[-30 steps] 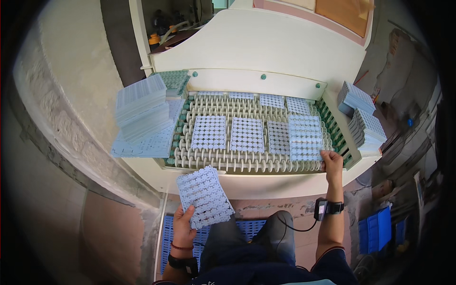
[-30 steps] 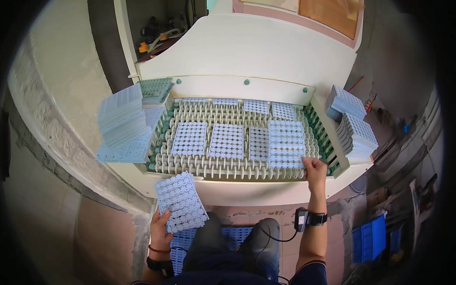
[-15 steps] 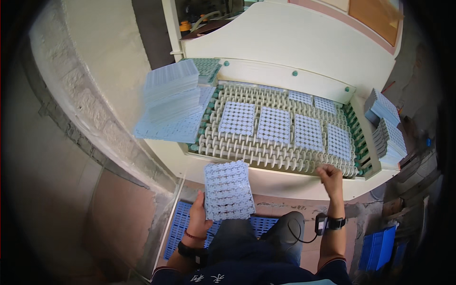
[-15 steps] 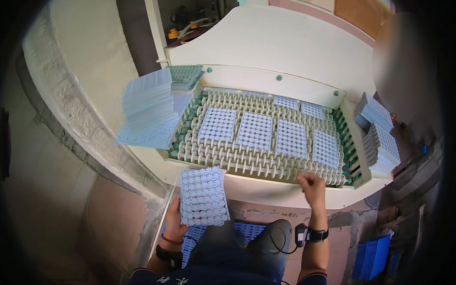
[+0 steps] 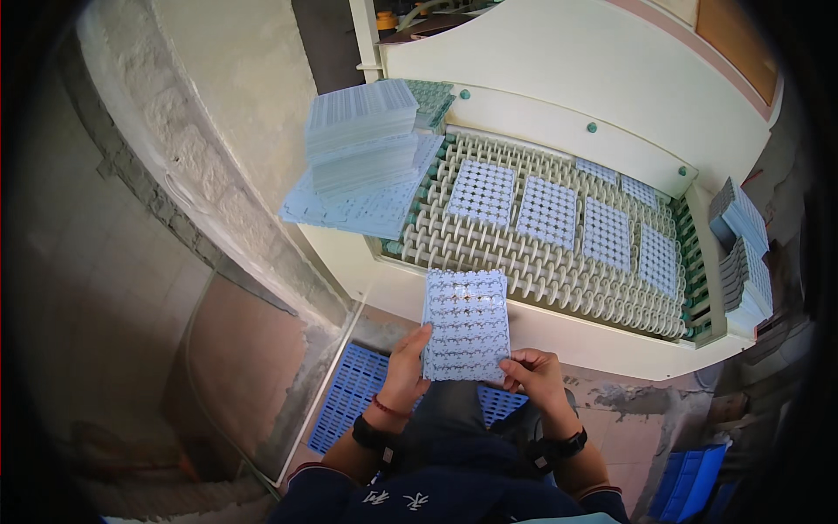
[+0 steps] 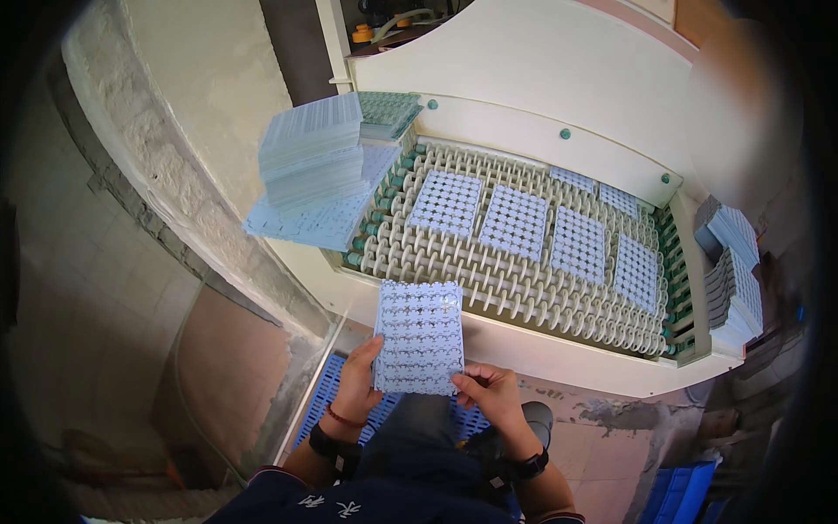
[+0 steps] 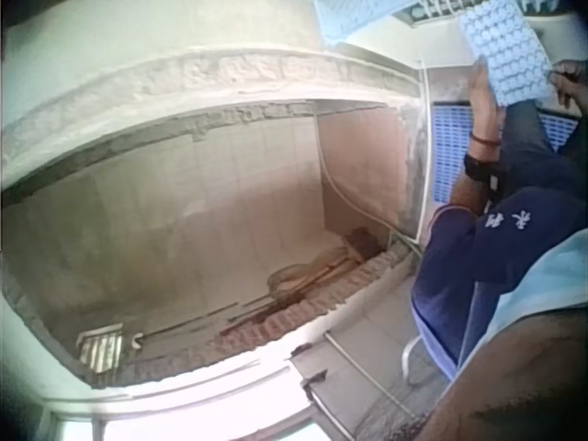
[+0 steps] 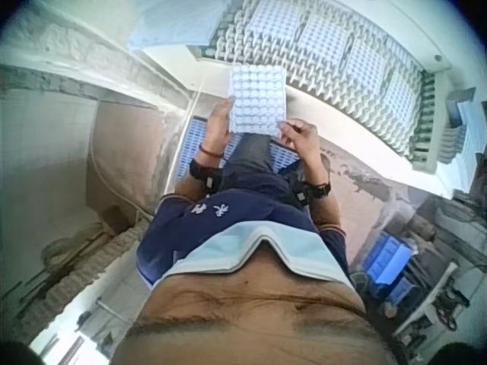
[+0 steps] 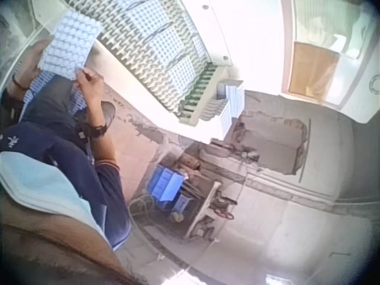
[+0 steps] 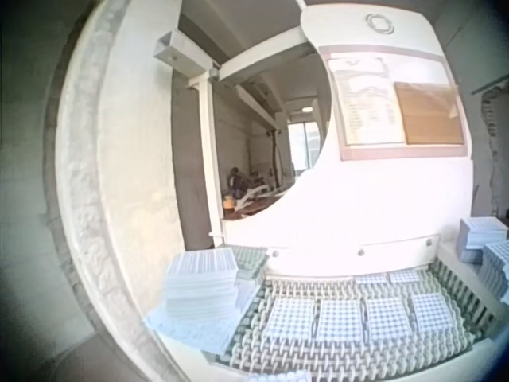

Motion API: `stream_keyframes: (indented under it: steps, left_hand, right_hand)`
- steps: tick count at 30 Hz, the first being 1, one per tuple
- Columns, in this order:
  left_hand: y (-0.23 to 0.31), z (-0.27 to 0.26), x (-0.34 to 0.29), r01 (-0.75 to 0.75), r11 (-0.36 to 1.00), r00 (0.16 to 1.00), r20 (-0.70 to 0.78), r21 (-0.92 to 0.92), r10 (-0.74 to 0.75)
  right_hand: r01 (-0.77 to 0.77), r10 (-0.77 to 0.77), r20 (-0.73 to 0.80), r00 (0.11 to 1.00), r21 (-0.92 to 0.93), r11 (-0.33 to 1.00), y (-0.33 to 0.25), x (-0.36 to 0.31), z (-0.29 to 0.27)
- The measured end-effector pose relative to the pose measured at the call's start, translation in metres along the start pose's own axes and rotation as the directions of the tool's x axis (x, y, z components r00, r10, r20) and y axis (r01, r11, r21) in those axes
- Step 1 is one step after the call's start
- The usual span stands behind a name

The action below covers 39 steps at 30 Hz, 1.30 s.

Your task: The recorder is placing plastic grids onto a testing or assembly machine in a workshop.

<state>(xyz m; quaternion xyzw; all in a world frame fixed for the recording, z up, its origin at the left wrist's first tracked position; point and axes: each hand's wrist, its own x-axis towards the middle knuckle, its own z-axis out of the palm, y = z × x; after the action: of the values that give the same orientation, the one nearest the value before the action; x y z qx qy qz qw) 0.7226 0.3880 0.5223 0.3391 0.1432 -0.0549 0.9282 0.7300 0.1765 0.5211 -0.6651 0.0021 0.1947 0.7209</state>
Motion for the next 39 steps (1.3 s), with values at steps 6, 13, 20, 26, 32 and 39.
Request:
stream_keyframes:
  steps: [6, 13, 20, 26, 32, 39]
  left_hand:
    - [0.004, 0.005, 0.005, 0.0, 1.0, 1.0, 0.029, 0.001, 0.0]
    - [0.022, 0.006, 0.031, -0.062, 0.991, 0.995, 0.087, 0.117, 0.052]
    - [0.073, 0.002, 0.095, -0.446, 0.743, 0.893, 0.302, 0.499, 0.333]
    - [0.078, 0.014, 0.093, -0.282, -0.673, 0.434, 0.717, 0.684, 0.546]
    - [0.067, 0.016, 0.087, -0.326, -0.68, 0.464, 0.738, 0.657, 0.491]
    - [0.054, 0.024, 0.087, -0.461, -0.708, 0.492, 0.818, 0.535, 0.298]
  right_hand:
    - [0.021, -0.02, -0.104, 0.994, 0.011, 1.0, 0.0, -0.002, 0.005]
    - [0.112, -0.085, -0.188, 0.978, 0.136, 0.984, -0.015, 0.008, 0.002]
    - [0.159, -0.121, -0.352, 0.928, 0.082, 0.984, -0.032, 0.028, -0.039]
    - [0.173, -0.147, -0.468, 0.871, 0.013, 0.985, -0.04, 0.015, -0.076]
    - [0.191, -0.159, -0.616, 0.771, -0.013, 0.981, -0.032, -0.009, -0.129]
    - [0.315, -0.237, -0.759, 0.606, -0.044, 0.948, -0.019, -0.038, -0.191]
